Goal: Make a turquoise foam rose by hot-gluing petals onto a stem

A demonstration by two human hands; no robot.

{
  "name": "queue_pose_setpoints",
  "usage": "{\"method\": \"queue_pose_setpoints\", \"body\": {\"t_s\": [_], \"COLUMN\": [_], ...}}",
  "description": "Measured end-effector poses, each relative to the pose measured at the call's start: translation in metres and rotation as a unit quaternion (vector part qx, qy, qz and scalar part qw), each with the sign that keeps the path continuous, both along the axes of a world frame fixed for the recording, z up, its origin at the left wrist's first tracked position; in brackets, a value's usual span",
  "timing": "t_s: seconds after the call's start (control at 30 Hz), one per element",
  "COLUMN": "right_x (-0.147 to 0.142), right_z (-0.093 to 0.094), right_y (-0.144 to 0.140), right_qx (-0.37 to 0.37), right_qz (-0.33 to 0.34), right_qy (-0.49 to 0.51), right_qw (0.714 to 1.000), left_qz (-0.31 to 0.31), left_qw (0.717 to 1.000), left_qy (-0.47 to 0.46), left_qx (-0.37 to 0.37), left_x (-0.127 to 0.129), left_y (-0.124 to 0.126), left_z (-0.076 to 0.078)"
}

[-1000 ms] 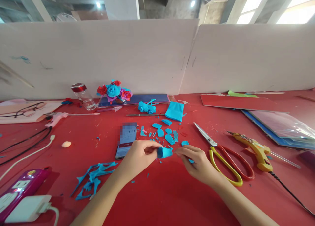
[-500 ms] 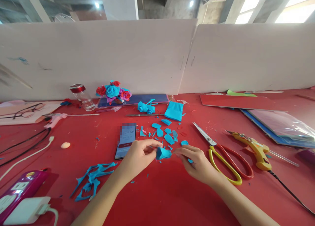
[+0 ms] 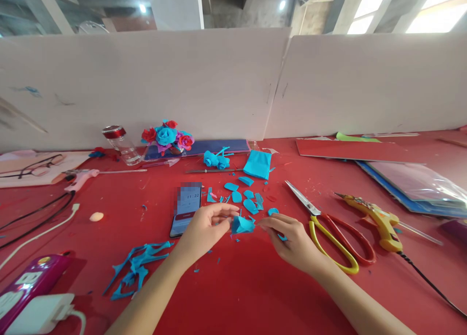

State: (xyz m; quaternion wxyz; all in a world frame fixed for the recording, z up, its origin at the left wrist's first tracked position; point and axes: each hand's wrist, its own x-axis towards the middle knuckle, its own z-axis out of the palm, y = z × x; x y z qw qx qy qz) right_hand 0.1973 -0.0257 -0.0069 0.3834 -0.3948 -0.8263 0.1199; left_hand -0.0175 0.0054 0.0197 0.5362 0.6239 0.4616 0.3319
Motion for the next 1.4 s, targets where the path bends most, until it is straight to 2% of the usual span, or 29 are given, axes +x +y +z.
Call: {"method": "queue_pose_setpoints", "body": {"t_s": [0.1,0.17,0.23,0.47,0.8,0.97,1.07,1.17,1.4], "right_x": [-0.001,-0.001,0.0,0.0,0.001,-0.001,-0.002,-0.002,-0.001], "right_z": [0.0,0.0,-0.001,-0.002,-0.003,-0.007,-0.008,-0.008,-0.009], "right_y": [0.0,0.0,0.0,0.0,0.0,0.0,0.0,0.0,-0.001], "right_qx": [0.007,0.009,0.01,0.002,0.001,0.0,0.006,0.003,-0.006], "right_qz": [-0.003,-0.003,-0.004,0.001,0.01,0.007,0.015,0.02,0.027], "right_qy": [-0.002,-0.002,-0.003,-0.036,-0.029,-0.035,-0.036,-0.042,-0.051], "right_qw": [1.0,1.0,1.0,0.999,1.0,0.999,0.999,0.999,0.998], "left_qz": [-0.008,-0.011,-0.017,-0.033,-0.044,-0.09,-0.073,-0.062,-0.063], "left_qw": [0.992,0.986,0.985,0.993,0.997,0.993,0.987,0.983,0.982], "left_qy": [-0.039,-0.044,-0.047,-0.024,0.015,0.064,0.112,0.139,0.123], "left_qx": [-0.12,-0.158,-0.165,-0.11,-0.055,0.031,0.085,0.099,0.125], "left_x": [0.0,0.001,0.002,0.002,0.001,0.005,0.011,0.016,0.019], "left_y": [-0.001,-0.001,-0.002,0.0,-0.003,-0.012,-0.016,-0.018,-0.017], "left_z": [0.004,0.006,0.004,-0.001,0.004,0.002,-0.007,-0.012,-0.005]}}
